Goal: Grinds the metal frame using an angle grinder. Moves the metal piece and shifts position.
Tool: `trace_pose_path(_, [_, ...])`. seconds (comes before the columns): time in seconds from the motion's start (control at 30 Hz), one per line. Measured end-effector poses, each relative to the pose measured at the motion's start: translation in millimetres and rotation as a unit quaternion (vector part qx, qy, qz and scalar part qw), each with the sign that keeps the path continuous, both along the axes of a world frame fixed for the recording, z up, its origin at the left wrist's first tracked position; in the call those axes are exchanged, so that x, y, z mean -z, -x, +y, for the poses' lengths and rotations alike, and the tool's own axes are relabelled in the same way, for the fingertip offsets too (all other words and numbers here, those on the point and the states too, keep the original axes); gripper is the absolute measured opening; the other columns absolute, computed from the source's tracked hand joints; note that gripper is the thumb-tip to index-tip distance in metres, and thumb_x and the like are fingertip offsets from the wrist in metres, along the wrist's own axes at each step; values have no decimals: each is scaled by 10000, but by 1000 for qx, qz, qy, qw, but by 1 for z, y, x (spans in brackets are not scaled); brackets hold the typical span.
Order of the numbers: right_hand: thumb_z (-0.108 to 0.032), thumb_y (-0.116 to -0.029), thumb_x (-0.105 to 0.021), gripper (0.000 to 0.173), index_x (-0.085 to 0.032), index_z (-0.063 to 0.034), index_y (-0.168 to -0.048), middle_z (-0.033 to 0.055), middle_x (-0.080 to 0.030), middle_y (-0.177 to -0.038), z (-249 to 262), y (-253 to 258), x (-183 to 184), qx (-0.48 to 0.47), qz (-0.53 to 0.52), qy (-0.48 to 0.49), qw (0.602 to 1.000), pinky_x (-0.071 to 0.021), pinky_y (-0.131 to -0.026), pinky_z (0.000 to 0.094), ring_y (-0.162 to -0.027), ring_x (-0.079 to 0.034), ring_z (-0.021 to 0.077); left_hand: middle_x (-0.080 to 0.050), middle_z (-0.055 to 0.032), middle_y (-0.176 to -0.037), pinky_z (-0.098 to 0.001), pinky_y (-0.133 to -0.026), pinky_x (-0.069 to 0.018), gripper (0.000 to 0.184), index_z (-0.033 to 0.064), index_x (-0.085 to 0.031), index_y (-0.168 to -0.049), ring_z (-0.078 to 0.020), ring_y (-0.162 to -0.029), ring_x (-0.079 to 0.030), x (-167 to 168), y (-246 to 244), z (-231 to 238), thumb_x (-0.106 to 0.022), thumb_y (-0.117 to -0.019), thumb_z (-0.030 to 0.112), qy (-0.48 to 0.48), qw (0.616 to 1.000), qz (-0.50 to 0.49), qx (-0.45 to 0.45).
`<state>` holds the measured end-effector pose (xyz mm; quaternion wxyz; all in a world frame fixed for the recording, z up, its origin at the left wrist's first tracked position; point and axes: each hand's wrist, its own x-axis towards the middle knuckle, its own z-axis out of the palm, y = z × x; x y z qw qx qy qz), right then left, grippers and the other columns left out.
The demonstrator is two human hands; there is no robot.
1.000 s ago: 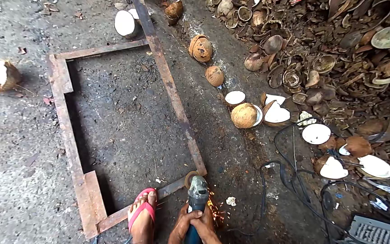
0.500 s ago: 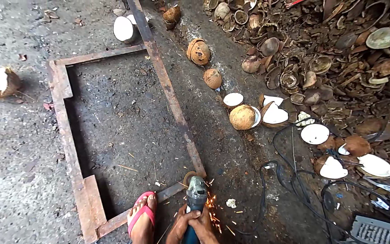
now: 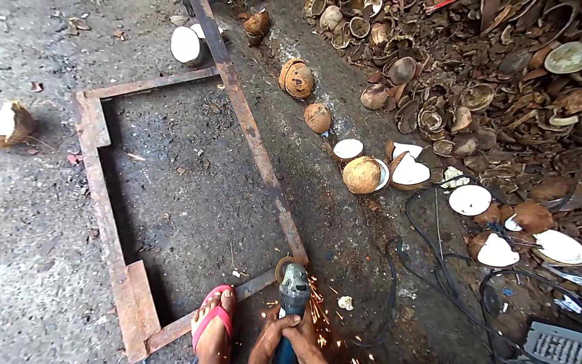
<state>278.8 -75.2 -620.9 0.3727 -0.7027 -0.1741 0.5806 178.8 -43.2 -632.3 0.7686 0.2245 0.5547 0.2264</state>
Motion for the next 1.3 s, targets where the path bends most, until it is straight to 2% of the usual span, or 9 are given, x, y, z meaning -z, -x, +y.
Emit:
trace_pose_path(0.1, [-18, -586, -802, 889, -448, 72, -1396, 223, -644, -1205, -3, 1, 0, 3, -2, 5, 1000, -552, -947, 415, -1090, -651, 248, -736, -105, -1009, -400, -862, -601, 586, 3, -631, -1202, -189, -919, -720, 0, 0, -1, -773, -690, 252, -7, 1000, 7, 12])
trace_pose_path(0.17, [-11, -586, -798, 883, -440, 70, -1389, 202, -641, -1198, -5, 1, -2, 9, 8, -14, 1000, -558, -943, 384, -1085, -649, 217, -736, -114, -1042, -409, -887, -597, 594, -3, -629, -1227, -199, -952, -718, 1, 0, -4, -774, -706, 245, -14, 1000, 8, 14])
trace_pose_path(0.37, [-30, -569, -820, 885, -478, 88, -1378, 224, -652, -1203, -20, 4, 1, -9, -32, -1, 999, -544, -972, 404, -1096, -652, 245, -744, -103, -985, -397, -848, -609, 576, -1, -645, -1178, -186, -893, -728, 15, 6, -27, -788, -681, 254, -13, 1000, 2, -4])
trace_pose_path(0.57, [-50, -567, -826, 914, -462, 95, -1393, 235, -635, -1232, -22, 9, -2, -19, -39, 2, 999, -524, -994, 396, -1128, -632, 254, -744, -95, -995, -381, -851, -609, 625, 5, -629, -1196, -174, -905, -728, 12, 13, -28, -805, -657, 266, -18, 1000, -10, -4])
trace_pose_path(0.97, [-32, -574, -788, 860, -480, 65, -1370, 203, -645, -1199, -18, -4, 3, 6, -13, 3, 1000, -545, -947, 380, -1083, -645, 221, -739, -109, -1036, -402, -875, -599, 612, 21, -642, -1222, -194, -940, -722, 9, -4, -21, -787, -683, 270, -5, 1000, 3, 8])
trace_pose_path(1.07, [-42, -570, -794, 881, -470, 64, -1383, 207, -642, -1212, -18, -5, 2, 3, -15, 7, 1000, -543, -953, 388, -1096, -642, 228, -740, -115, -1030, -404, -872, -602, 621, 10, -633, -1226, -201, -937, -725, 8, -5, -21, -790, -682, 265, -2, 1000, 3, 3])
trace_pose_path(1.17, [-55, -568, -795, 949, -429, 65, -1436, 235, -616, -1271, -15, -5, -1, -7, -22, 28, 999, -523, -996, 435, -1157, -618, 270, -735, -122, -1042, -410, -880, -598, 631, -2, -619, -1238, -204, -944, -720, 4, -6, -18, -786, -686, 255, 1, 1000, 11, 4])
trace_pose_path(1.3, [-50, -562, -789, 980, -401, 55, -1456, 234, -602, -1286, -13, -5, -1, -3, -16, 20, 1000, -519, -998, 420, -1165, -611, 263, -735, -125, -1036, -408, -872, -599, 628, -5, -618, -1237, -205, -936, -721, 0, -6, -14, -780, -684, 245, 4, 1000, 9, 2])
